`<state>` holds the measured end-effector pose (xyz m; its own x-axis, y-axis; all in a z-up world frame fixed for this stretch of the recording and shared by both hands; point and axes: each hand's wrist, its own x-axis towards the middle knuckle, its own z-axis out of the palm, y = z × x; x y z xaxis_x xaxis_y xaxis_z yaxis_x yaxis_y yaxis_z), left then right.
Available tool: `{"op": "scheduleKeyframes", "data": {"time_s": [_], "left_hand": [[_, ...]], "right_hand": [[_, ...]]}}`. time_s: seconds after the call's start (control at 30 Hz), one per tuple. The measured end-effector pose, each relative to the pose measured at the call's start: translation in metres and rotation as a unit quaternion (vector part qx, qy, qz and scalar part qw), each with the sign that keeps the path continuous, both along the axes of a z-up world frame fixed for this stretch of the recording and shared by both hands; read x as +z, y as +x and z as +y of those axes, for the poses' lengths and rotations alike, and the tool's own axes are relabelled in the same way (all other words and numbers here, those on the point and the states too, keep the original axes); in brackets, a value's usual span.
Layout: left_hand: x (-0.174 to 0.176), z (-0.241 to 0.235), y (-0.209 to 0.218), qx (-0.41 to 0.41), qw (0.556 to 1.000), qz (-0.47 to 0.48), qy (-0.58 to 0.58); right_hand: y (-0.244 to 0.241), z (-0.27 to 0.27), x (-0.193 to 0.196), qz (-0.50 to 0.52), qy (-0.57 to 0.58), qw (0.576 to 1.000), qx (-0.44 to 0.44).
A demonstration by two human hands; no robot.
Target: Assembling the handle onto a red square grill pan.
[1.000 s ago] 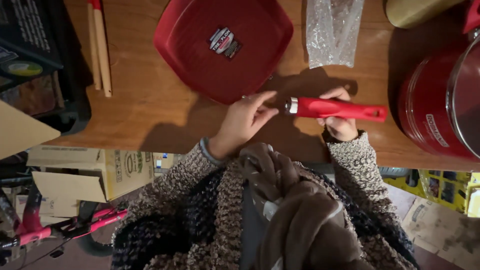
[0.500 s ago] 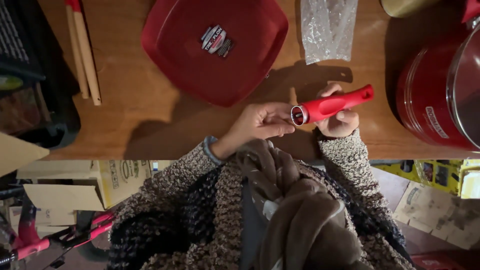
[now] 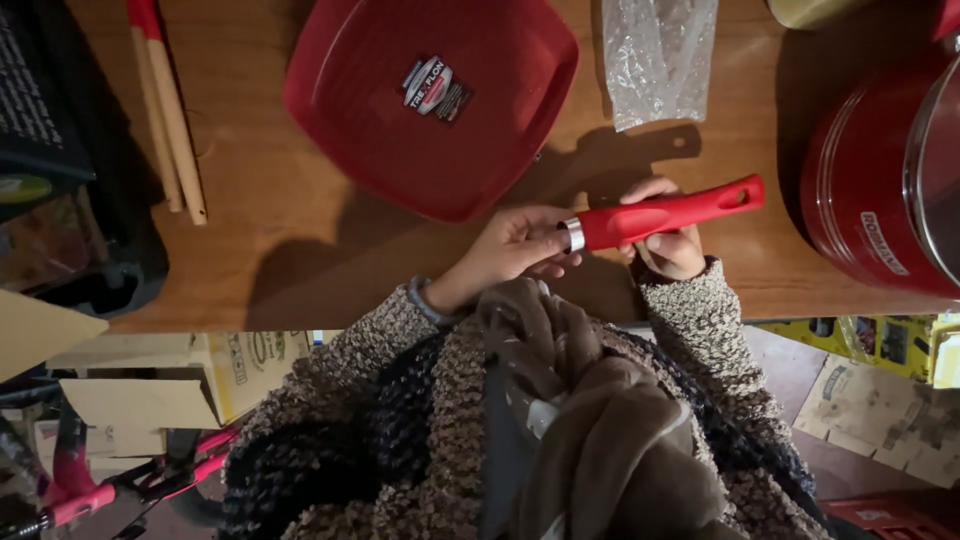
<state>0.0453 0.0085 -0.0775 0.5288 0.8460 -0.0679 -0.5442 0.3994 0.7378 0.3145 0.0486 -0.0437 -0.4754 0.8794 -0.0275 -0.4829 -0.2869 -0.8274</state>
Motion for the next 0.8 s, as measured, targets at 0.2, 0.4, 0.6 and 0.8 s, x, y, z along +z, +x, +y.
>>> {"op": "scheduleKeyframes", "data": {"time_s": [0.2,0.4,0.6,0.8], "left_hand": [[-0.006,-0.003,0.002,0.003,0.994,0.039,-0.098],[-0.023,-0.006,0.002,0.008,0.992,0.037,-0.120],[-0.020,-0.005,0.002,0.015,0.991,0.026,-0.134],[-0.029,-0.006,0.000,0.019,0.992,-0.024,-0.126]], "right_hand": [[0.006,-0.005,-0.004,-0.116,0.055,0.992,-0.014],[-0.031,-0.016,0.054,-0.274,0.184,0.943,-0.034],[-0.045,-0.007,0.099,-0.399,0.433,0.808,0.000],[-0.047,-0.004,0.104,-0.419,0.441,0.793,0.013]]}}
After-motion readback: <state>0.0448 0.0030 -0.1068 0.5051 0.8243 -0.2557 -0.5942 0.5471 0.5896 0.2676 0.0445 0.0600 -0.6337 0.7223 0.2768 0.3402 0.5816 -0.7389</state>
